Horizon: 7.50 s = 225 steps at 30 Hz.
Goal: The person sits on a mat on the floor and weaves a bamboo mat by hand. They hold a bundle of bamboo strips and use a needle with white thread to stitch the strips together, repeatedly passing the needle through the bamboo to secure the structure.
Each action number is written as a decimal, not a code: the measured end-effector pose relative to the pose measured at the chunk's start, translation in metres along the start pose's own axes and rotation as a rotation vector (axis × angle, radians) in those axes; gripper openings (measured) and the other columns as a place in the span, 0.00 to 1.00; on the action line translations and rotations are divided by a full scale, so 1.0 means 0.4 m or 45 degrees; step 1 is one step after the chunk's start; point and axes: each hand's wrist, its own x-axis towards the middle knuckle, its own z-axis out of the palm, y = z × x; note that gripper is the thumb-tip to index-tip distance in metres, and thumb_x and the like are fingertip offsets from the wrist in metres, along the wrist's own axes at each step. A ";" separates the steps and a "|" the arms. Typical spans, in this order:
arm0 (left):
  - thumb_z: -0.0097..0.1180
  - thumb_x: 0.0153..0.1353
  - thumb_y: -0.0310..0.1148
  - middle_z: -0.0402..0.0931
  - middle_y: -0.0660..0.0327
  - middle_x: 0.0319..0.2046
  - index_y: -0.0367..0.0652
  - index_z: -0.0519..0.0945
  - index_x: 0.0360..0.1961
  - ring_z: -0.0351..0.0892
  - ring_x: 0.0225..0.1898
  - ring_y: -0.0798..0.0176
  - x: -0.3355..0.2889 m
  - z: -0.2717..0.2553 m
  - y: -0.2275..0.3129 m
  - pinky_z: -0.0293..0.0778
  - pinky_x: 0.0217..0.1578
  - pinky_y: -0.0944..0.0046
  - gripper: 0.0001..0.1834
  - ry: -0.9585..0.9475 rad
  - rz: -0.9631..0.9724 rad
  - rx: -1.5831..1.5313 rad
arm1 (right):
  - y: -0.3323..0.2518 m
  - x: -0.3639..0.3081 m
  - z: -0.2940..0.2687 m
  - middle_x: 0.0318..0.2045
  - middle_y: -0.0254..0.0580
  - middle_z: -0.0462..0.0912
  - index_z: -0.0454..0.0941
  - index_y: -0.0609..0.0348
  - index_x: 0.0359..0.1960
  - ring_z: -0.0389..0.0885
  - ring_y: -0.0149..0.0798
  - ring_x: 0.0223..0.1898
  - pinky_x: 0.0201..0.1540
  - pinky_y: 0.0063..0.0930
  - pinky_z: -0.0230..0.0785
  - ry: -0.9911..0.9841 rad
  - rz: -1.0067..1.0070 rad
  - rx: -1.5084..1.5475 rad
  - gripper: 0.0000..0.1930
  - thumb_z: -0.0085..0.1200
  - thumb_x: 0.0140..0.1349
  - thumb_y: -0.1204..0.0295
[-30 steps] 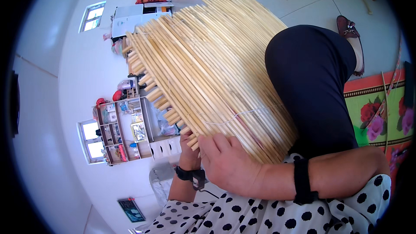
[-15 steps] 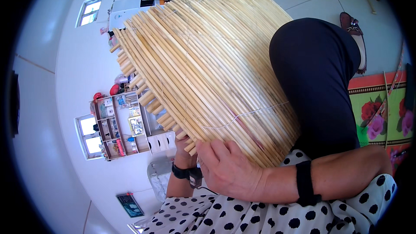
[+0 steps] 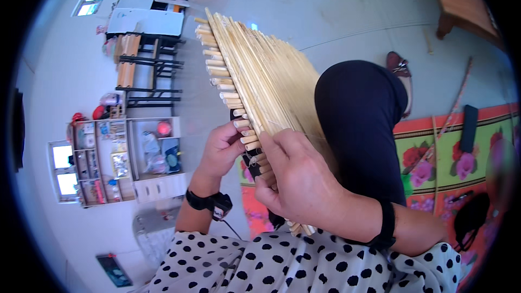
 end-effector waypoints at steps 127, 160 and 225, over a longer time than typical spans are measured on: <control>0.62 0.40 0.27 0.62 0.64 0.22 0.36 0.81 0.31 0.70 0.20 0.67 0.312 0.038 -0.011 0.65 0.17 0.66 0.13 -0.011 1.138 0.505 | -0.051 0.145 -0.137 0.18 0.45 0.77 0.80 0.72 0.39 0.76 0.33 0.15 0.20 0.23 0.64 0.106 0.614 -1.101 0.10 0.59 0.56 0.78; 0.55 0.64 0.23 0.76 0.62 0.20 0.38 0.81 0.39 0.76 0.21 0.70 0.245 -0.032 0.117 0.70 0.24 0.70 0.05 -0.368 0.190 0.666 | 0.028 0.014 -0.102 0.33 0.49 0.75 0.69 0.71 0.60 0.79 0.45 0.23 0.24 0.33 0.75 0.269 0.274 -0.233 0.34 0.65 0.58 0.59; 0.64 0.39 0.32 0.64 0.64 0.18 0.45 0.70 0.19 0.71 0.18 0.62 0.389 -0.069 0.063 0.68 0.18 0.63 0.13 -0.693 1.296 1.062 | -0.037 0.167 -0.132 0.11 0.39 0.68 0.69 0.57 0.14 0.70 0.43 0.11 0.13 0.34 0.63 0.211 0.488 -0.995 0.17 0.65 0.53 0.69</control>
